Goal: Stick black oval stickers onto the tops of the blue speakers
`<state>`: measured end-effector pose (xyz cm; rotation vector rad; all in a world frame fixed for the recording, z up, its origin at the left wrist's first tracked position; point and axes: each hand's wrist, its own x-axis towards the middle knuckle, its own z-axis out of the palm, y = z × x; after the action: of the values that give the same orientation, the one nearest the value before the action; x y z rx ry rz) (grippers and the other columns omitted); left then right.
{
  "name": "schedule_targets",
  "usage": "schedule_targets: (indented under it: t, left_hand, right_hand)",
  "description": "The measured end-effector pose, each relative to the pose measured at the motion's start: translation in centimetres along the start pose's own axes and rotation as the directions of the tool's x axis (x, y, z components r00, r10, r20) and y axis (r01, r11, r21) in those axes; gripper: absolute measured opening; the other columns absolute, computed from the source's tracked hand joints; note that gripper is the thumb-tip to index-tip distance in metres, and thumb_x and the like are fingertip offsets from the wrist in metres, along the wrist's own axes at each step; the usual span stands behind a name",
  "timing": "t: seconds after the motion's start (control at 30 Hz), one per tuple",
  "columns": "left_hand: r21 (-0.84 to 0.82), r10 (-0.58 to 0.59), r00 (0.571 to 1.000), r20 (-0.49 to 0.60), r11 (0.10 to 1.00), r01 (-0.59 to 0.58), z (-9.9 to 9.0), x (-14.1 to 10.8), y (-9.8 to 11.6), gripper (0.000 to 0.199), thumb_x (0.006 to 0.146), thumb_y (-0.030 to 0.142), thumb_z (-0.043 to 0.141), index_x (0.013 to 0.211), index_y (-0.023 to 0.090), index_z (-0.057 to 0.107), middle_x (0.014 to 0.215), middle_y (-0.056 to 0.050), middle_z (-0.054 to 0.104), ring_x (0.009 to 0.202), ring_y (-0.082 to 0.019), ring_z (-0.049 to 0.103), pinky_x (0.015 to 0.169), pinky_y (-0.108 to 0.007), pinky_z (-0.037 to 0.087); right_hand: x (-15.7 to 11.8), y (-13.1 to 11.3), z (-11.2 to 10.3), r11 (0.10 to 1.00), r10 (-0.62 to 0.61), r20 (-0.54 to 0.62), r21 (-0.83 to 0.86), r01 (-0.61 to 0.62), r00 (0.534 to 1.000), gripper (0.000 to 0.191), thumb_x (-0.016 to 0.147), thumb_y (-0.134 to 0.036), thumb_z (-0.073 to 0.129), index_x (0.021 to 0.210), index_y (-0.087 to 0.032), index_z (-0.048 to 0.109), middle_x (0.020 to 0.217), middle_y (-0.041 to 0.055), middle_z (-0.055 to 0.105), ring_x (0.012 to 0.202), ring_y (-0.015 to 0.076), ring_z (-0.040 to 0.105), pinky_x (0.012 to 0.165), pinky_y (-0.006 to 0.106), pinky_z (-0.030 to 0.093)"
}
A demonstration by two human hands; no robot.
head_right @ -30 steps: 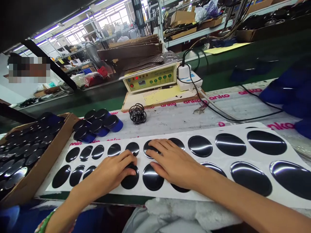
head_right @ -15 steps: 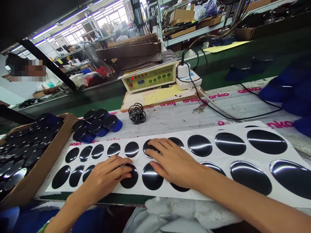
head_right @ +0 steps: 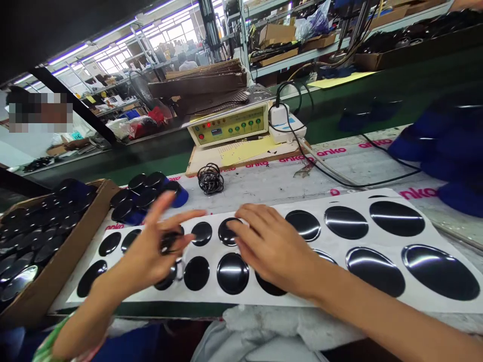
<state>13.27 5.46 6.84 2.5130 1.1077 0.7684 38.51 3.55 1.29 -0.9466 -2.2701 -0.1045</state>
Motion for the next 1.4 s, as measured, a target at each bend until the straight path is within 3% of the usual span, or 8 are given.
schedule_targets:
  t: [0.1,0.53,0.77,0.87,0.97,1.1,1.2,1.4]
  left_hand:
    - [0.14,0.195,0.915,0.353,0.956,-0.257,3.5,3.5,0.0,0.08,0.071,-0.009,0.039,0.142,0.028,0.032,0.104,-0.007,0.067,0.093,-0.025,0.066,0.067,-0.032,0.056]
    - [-0.01,0.381,0.865,0.327,0.916,-0.4,6.1,5.7,-0.7,0.024,0.088,0.001,0.041,0.097,0.018,0.055,0.087,-0.006,0.065,0.085,-0.021,0.064,0.071,-0.031,0.053]
    - [-0.135,0.399,0.907,0.135,0.914,-0.383,4.1,2.2,-3.2,0.017,0.087,0.003,0.047,0.089,0.02,0.052,0.089,-0.004,0.068,0.088,-0.019,0.067,0.073,-0.031,0.055]
    - [-0.214,0.232,0.959,-0.16,0.941,-0.264,0.9,0.9,-3.3,0.021,0.084,0.003,0.054,0.085,0.021,0.042,0.072,0.003,0.059,0.066,-0.012,0.062,0.063,-0.024,0.054]
    - [-0.258,0.077,0.902,-0.424,0.945,-0.202,-1.5,-0.2,-1.7,0.032,0.077,-0.002,0.061,0.088,0.021,0.041,0.065,0.009,0.049,0.055,-0.007,0.05,0.06,-0.019,0.049]
    - [-0.177,0.108,0.993,0.045,0.979,-0.099,1.1,-1.2,1.7,0.043,0.077,-0.001,0.055,0.11,0.023,0.044,0.106,-0.004,0.061,0.08,-0.013,0.062,0.064,-0.023,0.053]
    - [-0.021,0.174,0.892,0.416,0.983,-0.182,4.8,-1.7,2.9,0.072,0.069,-0.011,0.038,0.134,0.021,0.035,0.127,-0.008,0.056,0.108,-0.021,0.057,0.082,-0.032,0.055]
    - [0.021,0.354,0.886,0.298,0.926,-0.377,6.9,-2.0,1.6,0.05,0.08,-0.011,0.038,0.122,0.014,0.046,0.115,-0.007,0.064,0.11,-0.018,0.055,0.085,-0.029,0.049]
  right_hand:
    - [-1.9,0.9,-1.2,0.984,0.171,0.072,0.044,-0.174,0.983,0.025,0.093,-0.02,0.046,0.117,-0.016,0.053,0.111,0.0112,0.061,0.103,0.0224,0.058,0.088,0.037,0.05]
    - [-4.3,0.5,-0.7,0.969,0.244,0.201,-0.014,-0.247,0.949,0.032,0.092,-0.021,0.047,0.123,-0.015,0.052,0.12,0.0125,0.056,0.109,0.0246,0.055,0.09,0.041,0.049]
    - [-4.5,0.5,-0.5,0.977,0.215,0.173,-0.035,-0.212,0.961,0.031,0.092,-0.021,0.047,0.122,-0.013,0.054,0.119,0.0126,0.058,0.109,0.0248,0.055,0.089,0.04,0.05]
    - [-4.4,0.4,-0.3,0.981,0.193,0.15,-0.056,-0.187,0.97,0.031,0.092,-0.019,0.047,0.12,-0.011,0.056,0.117,0.0139,0.059,0.107,0.0253,0.056,0.087,0.041,0.051]
    - [-4.1,0.4,-0.3,0.987,0.148,0.119,-0.076,-0.14,0.982,0.028,0.092,-0.016,0.047,0.117,-0.01,0.057,0.115,0.0145,0.06,0.107,0.0264,0.056,0.086,0.042,0.051]
    - [-4.1,0.0,-1.5,0.992,0.038,-0.05,-0.115,-0.044,0.998,0.025,0.087,-0.006,0.049,0.11,-0.01,0.058,0.106,0.013,0.064,0.102,0.0249,0.058,0.085,0.04,0.05]
    - [-5.1,-0.5,-2.8,0.988,0.12,-0.123,-0.081,-0.13,0.985,0.024,0.088,-0.008,0.052,0.11,-0.012,0.057,0.104,0.011,0.064,0.103,0.0224,0.057,0.088,0.038,0.048]
    - [-8.2,-0.8,-2.5,0.952,0.298,0.137,-0.119,-0.283,0.945,0.042,0.092,-0.036,0.052,0.129,-0.017,0.049,0.128,0.0107,0.055,0.121,0.0257,0.048,0.096,0.042,0.045]
